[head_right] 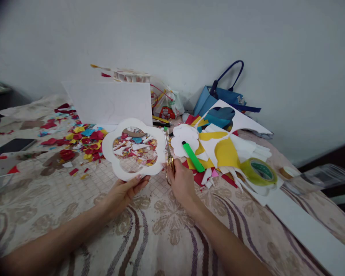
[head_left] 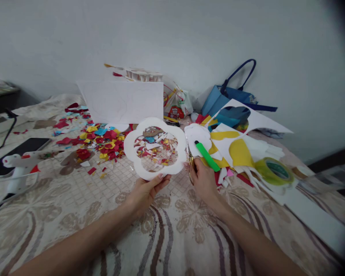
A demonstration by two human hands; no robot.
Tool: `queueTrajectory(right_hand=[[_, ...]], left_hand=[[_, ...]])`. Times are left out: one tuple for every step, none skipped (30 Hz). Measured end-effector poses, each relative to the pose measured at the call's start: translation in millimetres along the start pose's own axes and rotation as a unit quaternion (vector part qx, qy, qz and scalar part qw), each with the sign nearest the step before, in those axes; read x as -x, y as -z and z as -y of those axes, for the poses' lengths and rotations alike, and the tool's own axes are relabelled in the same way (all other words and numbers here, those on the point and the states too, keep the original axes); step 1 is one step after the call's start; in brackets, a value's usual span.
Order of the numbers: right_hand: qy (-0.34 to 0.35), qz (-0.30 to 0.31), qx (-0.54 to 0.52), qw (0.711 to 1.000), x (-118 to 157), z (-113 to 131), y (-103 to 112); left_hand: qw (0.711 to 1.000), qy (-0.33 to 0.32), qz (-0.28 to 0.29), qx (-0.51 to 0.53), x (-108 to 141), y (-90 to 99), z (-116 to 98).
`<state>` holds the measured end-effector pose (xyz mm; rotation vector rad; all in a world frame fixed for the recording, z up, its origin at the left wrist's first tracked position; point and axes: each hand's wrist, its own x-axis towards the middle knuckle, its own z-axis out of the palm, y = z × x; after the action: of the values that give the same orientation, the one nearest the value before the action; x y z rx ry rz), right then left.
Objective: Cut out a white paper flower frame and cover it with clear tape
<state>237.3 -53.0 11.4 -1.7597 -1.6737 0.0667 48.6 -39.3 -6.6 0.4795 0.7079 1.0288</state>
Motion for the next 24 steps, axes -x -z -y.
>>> queueTrajectory(right_hand=[[-0.010, 0.003, -0.025, 1.000, -0.4, -0.2, 0.6], [-0.023, 0.011, -0.061, 0.998, -0.9, -0.6, 1.2], [-0.040, 0.023, -0.103, 0.994, -1.5, -1.2, 1.8], [-0.059, 0.034, -0.149, 0.987, -2.3, -2.3, 2.3], [-0.077, 0.044, -0.194, 0.977, -3.3, -3.7, 2.8], [-0.095, 0.050, -0.235, 0.966, -4.5, -5.5, 3.3], [-0.110, 0.056, -0.266, 0.956, -5.7, -7.4, 3.9], [-0.121, 0.059, -0.286, 0.949, -6.9, -9.5, 4.8], [-0.126, 0.063, -0.291, 0.946, -8.1, -11.5, 6.1], [-0.121, 0.066, -0.283, 0.949, -9.0, -13.1, 7.8], [-0.106, 0.066, -0.260, 0.957, -9.7, -14.4, 9.9], [-0.082, 0.060, -0.227, 0.969, -10.0, -15.3, 12.3], [-0.056, 0.047, -0.186, 0.980, -10.1, -15.7, 14.7], [-0.031, 0.033, -0.142, 0.989, -10.1, -15.8, 17.0], [-0.011, 0.023, -0.101, 0.995, -9.8, -15.4, 19.0], [0.001, 0.016, -0.064, 0.998, -9.6, -14.9, 20.6], [0.008, 0.015, -0.032, 0.999, -9.4, -14.1, 21.6], [0.012, 0.019, -0.006, 1.000, -9.2, -13.1, 22.2], [0.014, 0.024, 0.015, 0.999, -9.0, -12.1, 22.4], [0.016, 0.028, 0.032, 0.999, -8.9, -11.1, 22.2], [0.018, 0.030, 0.045, 0.998, -8.8, -10.0, 21.8], [0.018, 0.030, 0.055, 0.998, -8.6, -9.0, 21.3], [0.017, 0.030, 0.061, 0.998, -8.3, -8.1, 20.8], [0.015, 0.028, 0.065, 0.997, -8.0, -7.4, 20.4]], left_hand=[[1.000, -0.003, 0.000, -0.002, -0.4, 0.7, -0.8], [1.000, -0.006, -0.001, -0.003, -0.8, 1.2, -1.9], [1.000, -0.008, -0.003, -0.003, -1.1, 1.6, -3.1], [1.000, -0.009, -0.007, -0.004, -1.4, 1.8, -4.5], [1.000, -0.009, -0.012, -0.003, -1.5, 1.9, -5.8], [1.000, -0.009, -0.018, -0.002, -1.6, 1.9, -7.0], [1.000, -0.008, -0.023, -0.001, -1.7, 1.8, -8.0], [1.000, -0.009, -0.028, -0.001, -1.7, 1.8, -8.8], [0.999, -0.009, -0.031, -0.003, -1.8, 1.8, -9.3], [0.999, -0.008, -0.032, -0.005, -1.8, 1.9, -9.6], [0.999, -0.008, -0.033, -0.008, -1.9, 2.0, -9.8], [0.999, -0.006, -0.032, -0.012, -2.0, 2.1, -9.9], [0.999, -0.004, -0.032, -0.016, -2.1, 2.2, -10.0], [0.999, -0.003, -0.032, -0.019, -2.2, 2.2, -10.1], [0.999, -0.002, -0.032, -0.021, -2.4, 2.2, -10.1], [0.999, -0.002, -0.032, -0.022, -2.6, 2.2, -10.0], [0.999, -0.001, -0.031, -0.024, -2.7, 2.2, -9.9], [0.999, -0.002, -0.030, -0.026, -2.9, 2.2, -9.7], [0.999, -0.002, -0.027, -0.027, -3.0, 2.3, -9.4], [0.999, -0.003, -0.024, -0.028, -3.1, 2.5, -9.1], [0.999, -0.003, -0.021, -0.028, -3.1, 2.8, -8.7], [0.999, -0.004, -0.019, -0.027, -3.1, 3.1, -8.3], [0.999, -0.003, -0.018, -0.026, -3.0, 3.4, -8.0], [0.999, -0.003, -0.018, -0.027, -2.9, 3.7, -7.7]])
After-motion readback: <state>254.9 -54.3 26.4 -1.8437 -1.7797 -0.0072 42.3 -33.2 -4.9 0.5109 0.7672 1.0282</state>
